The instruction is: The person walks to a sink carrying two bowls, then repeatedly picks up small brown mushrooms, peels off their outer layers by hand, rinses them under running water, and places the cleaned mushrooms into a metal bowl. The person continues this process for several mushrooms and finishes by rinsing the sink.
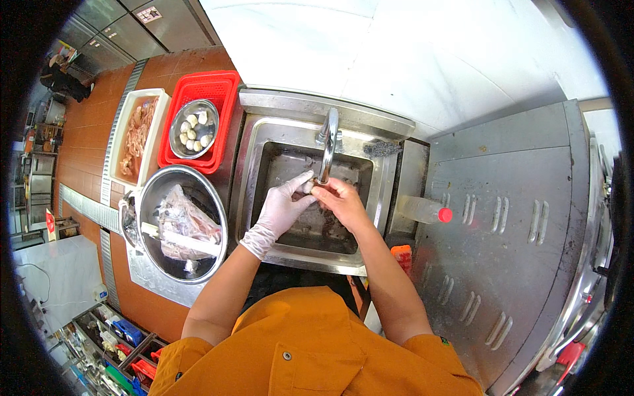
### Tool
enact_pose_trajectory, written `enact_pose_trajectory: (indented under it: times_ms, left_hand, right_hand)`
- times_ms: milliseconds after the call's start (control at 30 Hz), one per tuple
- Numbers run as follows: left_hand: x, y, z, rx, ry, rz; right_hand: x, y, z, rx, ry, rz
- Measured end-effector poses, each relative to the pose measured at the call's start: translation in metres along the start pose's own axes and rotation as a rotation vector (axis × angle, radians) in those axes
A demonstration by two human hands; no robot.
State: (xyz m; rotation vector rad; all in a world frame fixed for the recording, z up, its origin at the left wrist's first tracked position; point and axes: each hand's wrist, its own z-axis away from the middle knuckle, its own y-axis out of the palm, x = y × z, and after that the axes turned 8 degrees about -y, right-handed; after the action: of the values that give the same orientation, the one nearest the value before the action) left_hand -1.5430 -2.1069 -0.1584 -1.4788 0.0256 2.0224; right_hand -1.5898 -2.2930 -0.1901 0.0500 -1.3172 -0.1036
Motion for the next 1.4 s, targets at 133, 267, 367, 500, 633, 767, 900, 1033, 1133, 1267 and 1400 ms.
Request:
enact_pose_trajectory:
  times_ms: [133, 267, 367, 500, 633, 767, 900, 1033, 1133, 1267, 1400]
  left_hand:
    - [-0.008, 0.0, -0.001, -0.084, 0.128, -0.115]
    - [-0.011, -0.002, -0.007, -0.073, 0.168, -0.144]
    - [-0.01, -0.004, -0.01, 0.003, 0.06, -0.082]
    - [-0.007, -0.004, -0.012, 0.052, -0.003, -0.009]
    - [-0.005, 0.0, -0.012, 0.042, -0.009, 0.034]
    - [-0.004, 0.001, -0.014, -0.001, 0.043, -0.008]
    - [-0.004, -0.001, -0.014, -0.011, 0.088, -0.083]
    - [-0.002, 0.0, -0.01, -0.074, 0.222, -0.16]
    - [0.0, 0.001, -0.009, -0.13, 0.251, -0.199]
    - [0.0, 0.0, -0.01, -0.073, 0.217, -0.174]
    - [-0.001, -0.002, -0.007, -0.069, 0.228, -0.225]
  right_hand:
    - [0.005, 0.006, -0.004, -0.054, -0.092, 0.059]
    - [0.007, 0.007, -0.006, -0.079, -0.11, 0.074]
    - [0.005, 0.006, -0.006, -0.078, -0.145, 0.046]
    - [0.002, 0.003, -0.011, -0.134, -0.008, -0.063]
    - [0.001, -0.002, -0.015, -0.095, -0.028, -0.016]
    - [-0.004, -0.001, -0.015, -0.077, 0.084, -0.24]
    - [-0.011, 0.005, -0.015, -0.085, 0.09, -0.273]
    - [-0.012, 0.009, -0.016, -0.123, 0.063, -0.336]
    - [-0.009, 0.01, -0.013, -0.108, 0.105, -0.358]
    - [-0.006, 0.01, -0.009, -0.13, 0.095, -0.204]
    - [-0.006, 0.012, -0.012, -0.146, -0.024, 0.019]
